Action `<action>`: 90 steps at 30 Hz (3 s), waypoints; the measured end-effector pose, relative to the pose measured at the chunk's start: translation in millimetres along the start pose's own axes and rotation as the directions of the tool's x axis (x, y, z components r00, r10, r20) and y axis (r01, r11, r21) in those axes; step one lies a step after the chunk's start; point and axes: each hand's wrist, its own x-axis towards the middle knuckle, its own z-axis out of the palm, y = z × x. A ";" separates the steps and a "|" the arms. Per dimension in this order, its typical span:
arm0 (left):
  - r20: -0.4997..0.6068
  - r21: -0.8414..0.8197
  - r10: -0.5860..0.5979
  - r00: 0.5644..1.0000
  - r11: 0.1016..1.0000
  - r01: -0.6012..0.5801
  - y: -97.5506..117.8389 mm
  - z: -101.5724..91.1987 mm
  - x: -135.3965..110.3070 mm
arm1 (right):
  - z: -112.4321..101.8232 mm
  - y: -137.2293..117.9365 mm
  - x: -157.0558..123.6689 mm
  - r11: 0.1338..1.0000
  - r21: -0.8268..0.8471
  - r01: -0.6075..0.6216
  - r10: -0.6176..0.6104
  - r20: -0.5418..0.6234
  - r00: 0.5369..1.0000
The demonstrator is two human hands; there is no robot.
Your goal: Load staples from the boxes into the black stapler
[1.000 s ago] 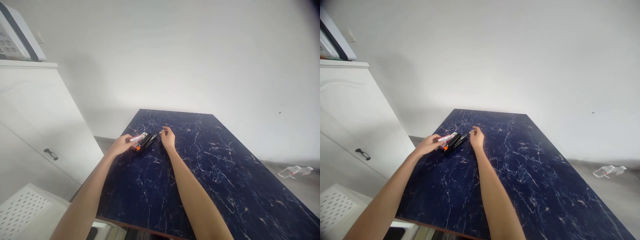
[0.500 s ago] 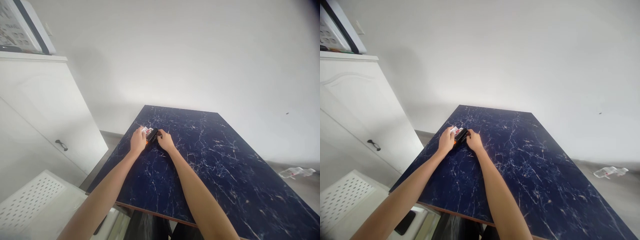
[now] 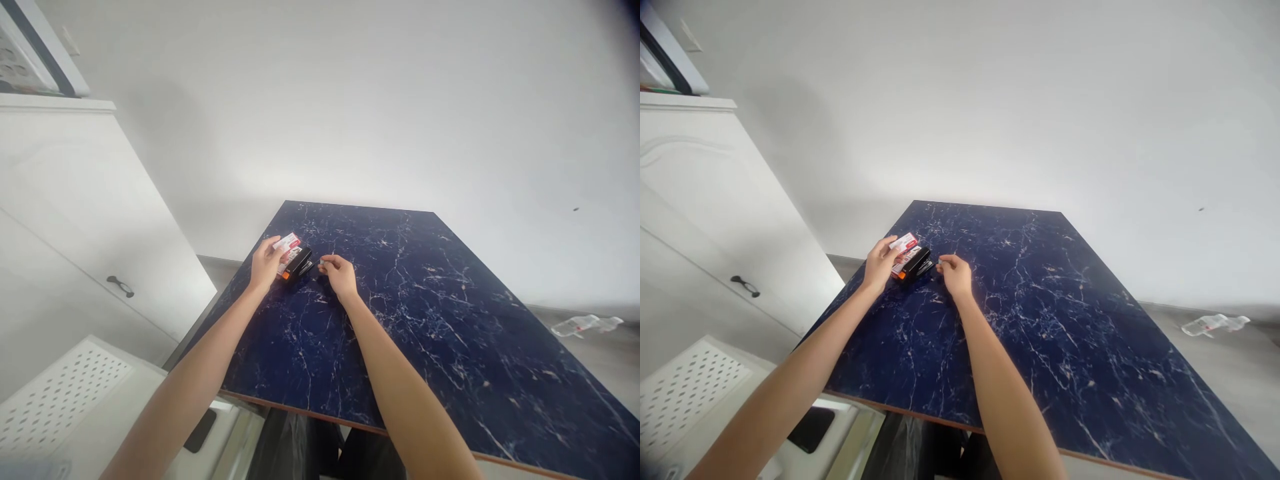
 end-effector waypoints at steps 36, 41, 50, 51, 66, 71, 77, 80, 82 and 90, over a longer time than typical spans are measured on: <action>0.470 -0.055 -0.139 0.872 0.981 0.186 29.1 1.4 -24.7 | 1.2 -60.7 -17.6 0.977 -0.030 0.212 -0.214 -0.125 0.969; 0.467 -0.071 -0.137 0.873 0.979 0.192 33.5 2.1 -26.8 | 4.3 -64.8 -26.6 0.961 -0.130 0.246 -0.255 -0.057 0.965; 0.478 -0.138 -0.159 0.864 0.957 0.253 33.0 0.8 -25.7 | 13.9 -65.2 -31.0 0.975 0.215 0.048 -0.043 -0.025 0.999; 0.462 -0.143 -0.157 0.873 0.958 0.248 32.9 1.0 -25.5 | 14.0 -66.2 -31.5 0.972 0.232 0.044 -0.042 -0.013 0.999; 0.457 -0.088 -0.149 0.877 0.973 0.212 26.3 4.6 -24.9 | 16.1 -49.9 -23.4 0.965 0.257 0.048 -0.028 -0.081 0.996; 0.377 -0.022 -0.114 0.919 0.991 0.132 25.8 9.6 -26.4 | 9.5 -54.6 -21.6 0.986 -0.024 0.166 -0.167 -0.200 0.965; 0.317 -0.042 -0.100 0.943 0.992 0.119 26.9 13.8 -29.5 | 3.3 -55.3 -16.1 0.982 -0.044 0.183 -0.188 -0.203 0.961; 0.319 -0.058 -0.132 0.938 0.986 0.158 29.9 13.8 -30.5 | 5.2 -58.0 -19.9 0.983 -0.088 0.161 -0.175 -0.176 0.969; 0.336 -0.074 -0.143 0.931 0.981 0.178 31.8 14.0 -31.0 | 5.5 -62.5 -24.8 0.976 -0.151 0.157 -0.186 -0.199 0.962; 0.394 -0.090 -0.143 0.908 0.977 0.193 31.6 11.4 -29.5 | -0.2 -74.2 -32.7 0.897 -0.391 0.206 -0.293 -0.176 0.940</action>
